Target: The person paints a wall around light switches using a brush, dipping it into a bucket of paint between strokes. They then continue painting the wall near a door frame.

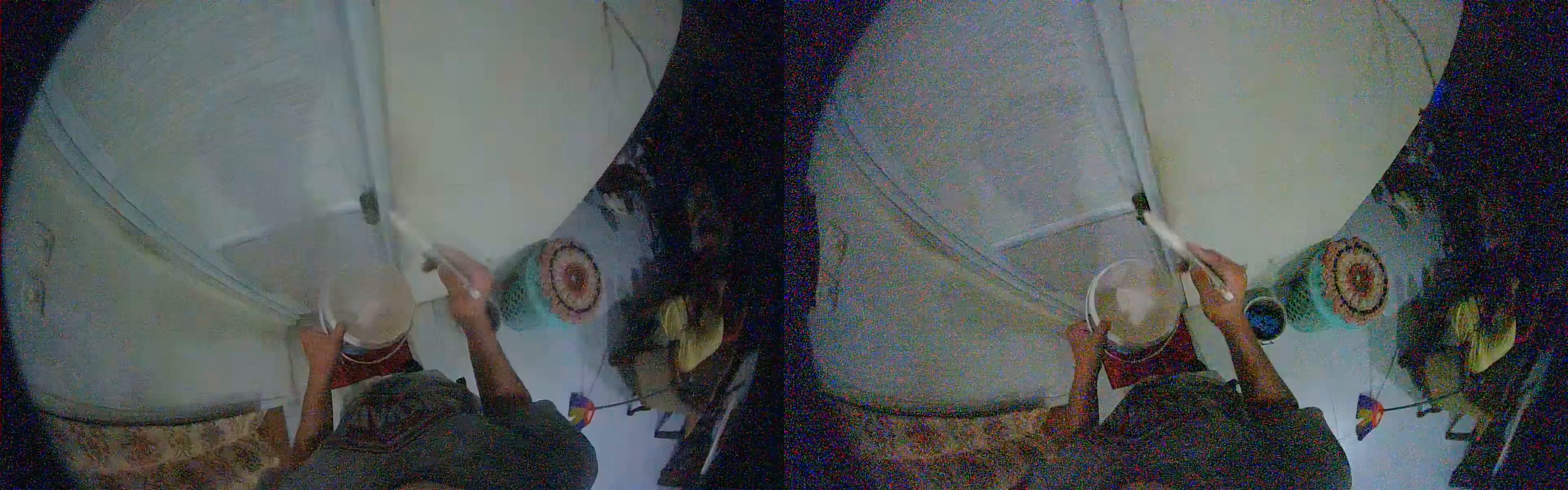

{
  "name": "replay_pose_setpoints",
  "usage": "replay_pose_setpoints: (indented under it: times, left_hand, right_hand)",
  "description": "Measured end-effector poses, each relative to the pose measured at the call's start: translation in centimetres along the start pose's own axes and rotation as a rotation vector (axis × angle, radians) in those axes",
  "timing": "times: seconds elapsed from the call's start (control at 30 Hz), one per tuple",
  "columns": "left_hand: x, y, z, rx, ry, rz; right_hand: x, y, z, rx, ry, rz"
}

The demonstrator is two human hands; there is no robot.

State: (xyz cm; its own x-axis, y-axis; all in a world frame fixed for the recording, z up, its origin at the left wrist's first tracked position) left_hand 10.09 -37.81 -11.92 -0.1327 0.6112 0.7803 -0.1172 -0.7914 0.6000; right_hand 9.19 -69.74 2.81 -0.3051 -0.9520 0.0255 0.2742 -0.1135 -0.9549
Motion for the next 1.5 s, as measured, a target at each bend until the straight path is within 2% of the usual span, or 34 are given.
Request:
replay_pose_setpoints:
  times: [0.03, 0.07, 0.13, 0.2, 0.27, 0.33, 0.43, 0.6, 0.63, 0.7, 0.77, 0.83, 0.9, 0.93, 0.97, 1.0, 1.07, 1.1, 1.17, 1.2, 1.27, 1.37, 1.4, 1.43, 1.47, 1.5]
  left_hand:
    - [0.4, 0.4, 0.4, 0.003, 0.002, 0.004]
    - [1.0, 1.3, 0.7, -0.013, -0.01, 0.045]
    - [2.4, 3.3, 1.5, -0.026, -0.027, 0.09]
    - [2.4, 3.7, 1.9, 0.12, -0.114, -0.153]
    - [-5.0, 4.0, 2.8, 0.058, -0.079, -0.166]
    - [-7.4, 3.5, 2.8, 0.0, -0.049, -0.174]
    - [-7.2, 2.5, 2.8, -0.023, -0.013, -0.002]
    - [-6.4, 3.3, 2.8, 0.026, -0.239, 0.02]
    - [-6.7, 2.7, 2.6, 0.027, -0.241, 0.021]
    - [-5.8, 1.9, 2.1, -0.093, -0.034, 0.135]
    - [-6.1, 0.8, 1.9, -0.058, -0.098, 0.05]
    - [-6.3, 0.1, 1.6, -0.023, -0.157, -0.034]
    - [-4.9, 2.1, 1.6, -0.243, -0.135, 0.156]
    - [-4.0, 3.1, 1.4, -0.238, -0.143, 0.159]
    - [-3.6, 3.6, 1.2, -0.136, -0.2, 0.171]
    - [-3.8, 3.8, 1.7, -0.03, -0.252, 0.185]
    - [-4.2, 3.4, 2.7, -0.052, -0.213, 0.147]
    - [-4.6, 3.2, 3.1, -0.091, -0.169, 0.1]
    - [-5.8, 1.2, 3.1, -0.105, -0.213, 0.108]
    - [-6.0, 1.2, 3.2, -0.12, -0.253, 0.116]
    - [-5.2, 2.0, 3.3, -0.109, -0.222, 0.192]
    - [-4.6, 2.4, 3.1, -0.123, -0.144, 0.253]
    - [-4.7, 2.4, 3.0, -0.152, -0.094, 0.242]
    - [-5.4, 1.3, 3.0, -0.151, -0.098, 0.242]
    - [-6.2, -0.3, 3.0, -0.034, -0.143, 0.171]
    - [-6.7, -1.8, 2.7, 0.08, -0.188, 0.103]
  right_hand:
    - [-0.4, -2.1, 0.8, 0.187, 0.053, -0.263]
    - [-0.8, -3.1, 1.7, 0.262, 0.034, -0.203]
    - [-1.4, -4.4, 3.2, 0.301, 0.085, -0.308]
    - [-2.2, -5.4, 4.8, 0.351, 0.131, -0.411]
    - [1.9, -3.1, 6.1, 0.547, 0.15, -0.441]
    - [2.5, -2.2, 7.0, 0.544, 0.154, -0.483]
    - [0.8, -0.8, 7.6, 0.522, 0.149, -0.502]
    - [-1.4, 3.7, 8.5, 0.452, 0.134, -0.542]
    - [-1.6, 4.9, 8.3, 0.383, 0.124, -0.579]
    - [-1.9, 7.5, 7.4, 0.305, 0.108, -0.612]
    - [-2.1, 8.8, 5.8, 0.422, 0.096, -0.685]
    - [-1.6, 8.6, 4.5, 0.354, 0.044, -0.702]
    - [-1.6, 7.3, 4.0, 0.282, -0.006, -0.717]
    - [-0.6, 5.9, 4.0, 0.223, 0.076, -0.592]
    - [0.4, 4.8, 3.9, 0.161, 0.156, -0.469]
    - [0.3, 3.9, 5.2, 0.154, 0.148, -0.465]
    - [0.7, 1.1, 7.7, 0.327, 0.184, -0.107]
    - [0.8, 1.3, 8.8, 0.332, 0.185, -0.114]
    - [-1.0, 2.4, 9.3, 0.46, 0.184, -0.508]
    - [-1.1, 3.8, 8.9, 0.459, 0.185, -0.506]
    - [-2.4, 8.2, 8.3, 0.308, 0.087, -0.815]
    - [-1.3, 10.4, 6.8, 0.192, 0.091, -0.793]
    - [-1.2, 8.2, 6.8, 0.193, 0.09, -0.796]
    - [0.0, 6.2, 6.7, 0.094, 0.08, -0.555]
    - [0.9, 5.1, 6.6, -0.006, 0.072, -0.314]
    - [1.0, 5.2, 6.7, -0.01, 0.075, -0.314]
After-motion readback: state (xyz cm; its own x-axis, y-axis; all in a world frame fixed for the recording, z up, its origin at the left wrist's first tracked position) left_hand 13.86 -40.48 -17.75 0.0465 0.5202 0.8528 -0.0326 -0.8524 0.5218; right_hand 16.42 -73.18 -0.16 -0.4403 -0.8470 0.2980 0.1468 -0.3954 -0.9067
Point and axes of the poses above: each hand's wrist, its own z-axis towards the middle knuckle, its own x-axis out of the back of the hand, y = z × x, the point moved 8 cm from there along z, towards the middle knuckle, and after that the axes turned 15 degrees about -x, right-handed, at the moved point
